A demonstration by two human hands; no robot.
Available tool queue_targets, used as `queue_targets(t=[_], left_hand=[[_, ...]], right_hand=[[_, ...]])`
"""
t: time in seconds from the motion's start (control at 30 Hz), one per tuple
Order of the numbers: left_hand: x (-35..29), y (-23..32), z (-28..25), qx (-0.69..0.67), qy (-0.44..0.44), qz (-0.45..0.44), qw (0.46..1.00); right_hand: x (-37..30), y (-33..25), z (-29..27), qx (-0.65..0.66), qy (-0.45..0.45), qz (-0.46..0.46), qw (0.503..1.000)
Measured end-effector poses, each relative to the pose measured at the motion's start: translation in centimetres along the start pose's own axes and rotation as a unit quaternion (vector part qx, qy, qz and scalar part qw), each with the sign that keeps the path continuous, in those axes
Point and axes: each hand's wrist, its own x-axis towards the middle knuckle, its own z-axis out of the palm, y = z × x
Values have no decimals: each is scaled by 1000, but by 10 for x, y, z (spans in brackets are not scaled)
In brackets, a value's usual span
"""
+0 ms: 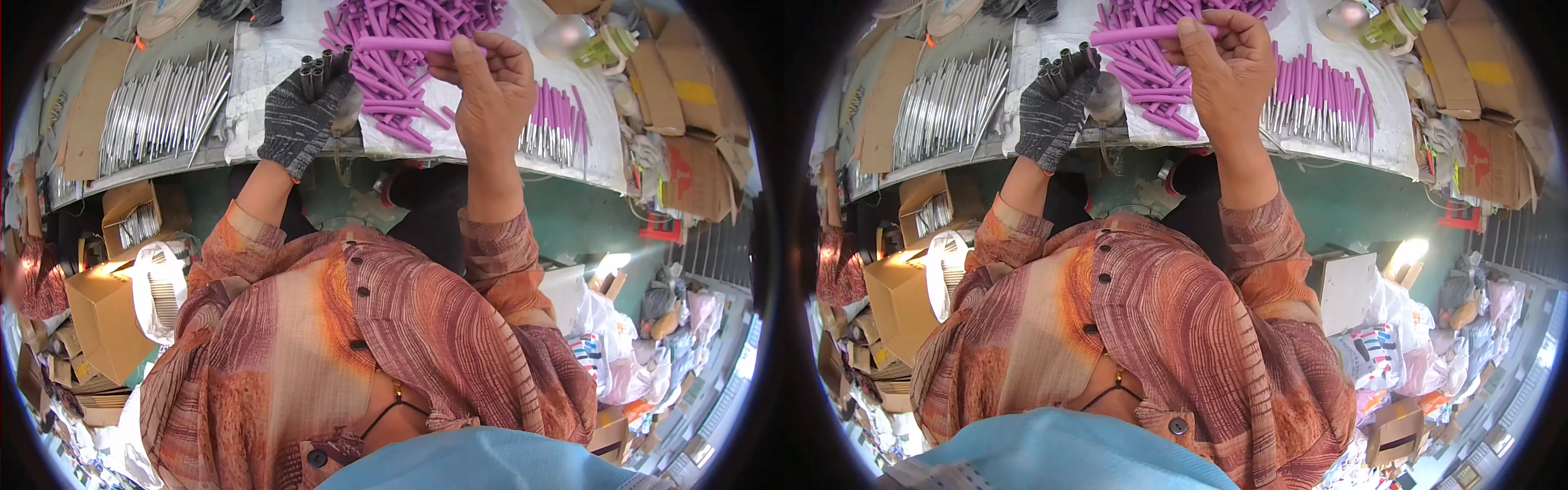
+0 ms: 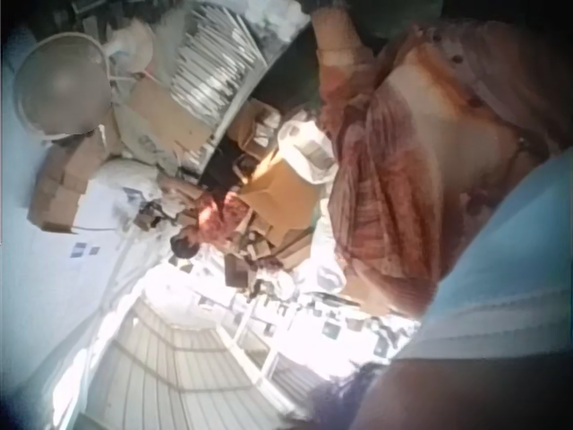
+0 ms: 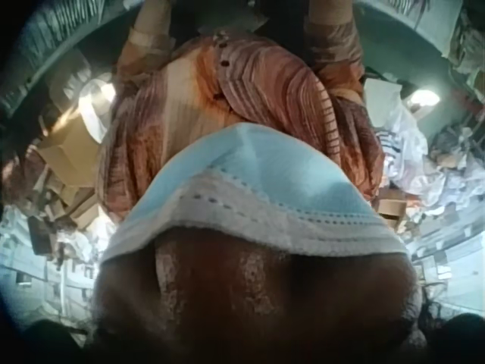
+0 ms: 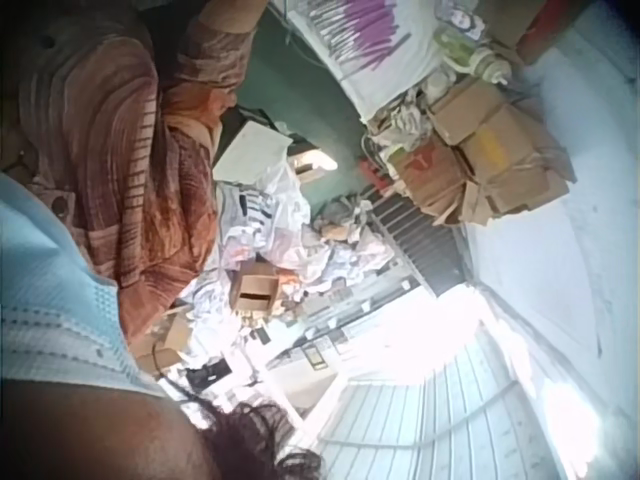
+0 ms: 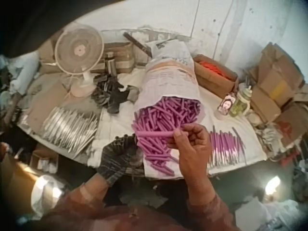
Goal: Assembling metal pins into purple plastic sleeves at a factory workbench.
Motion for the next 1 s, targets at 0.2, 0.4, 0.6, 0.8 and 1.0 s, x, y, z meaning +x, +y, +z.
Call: queue_targets(t=[0.2,0.4,0.6,0.8,1.0], left_hand=[[-1,1,-2,20,-2,30,999],[-1,11,-3,125,-32,-16,992],[1,-7,-12,58,-55,3,997],[2,-2,-13,-41,-86,-42,995],[-5,16,-22,-306,35,-207,928]], right_hand=[[-1,-1,11,-14,-28,-16,999],[4,-13,33,-142,-82,-141,976],[28,-54,49,-313,-261,-133,903],[30,-20,54,-232,-321,-226,890],[7,25,52,-177,-328,14,928]])
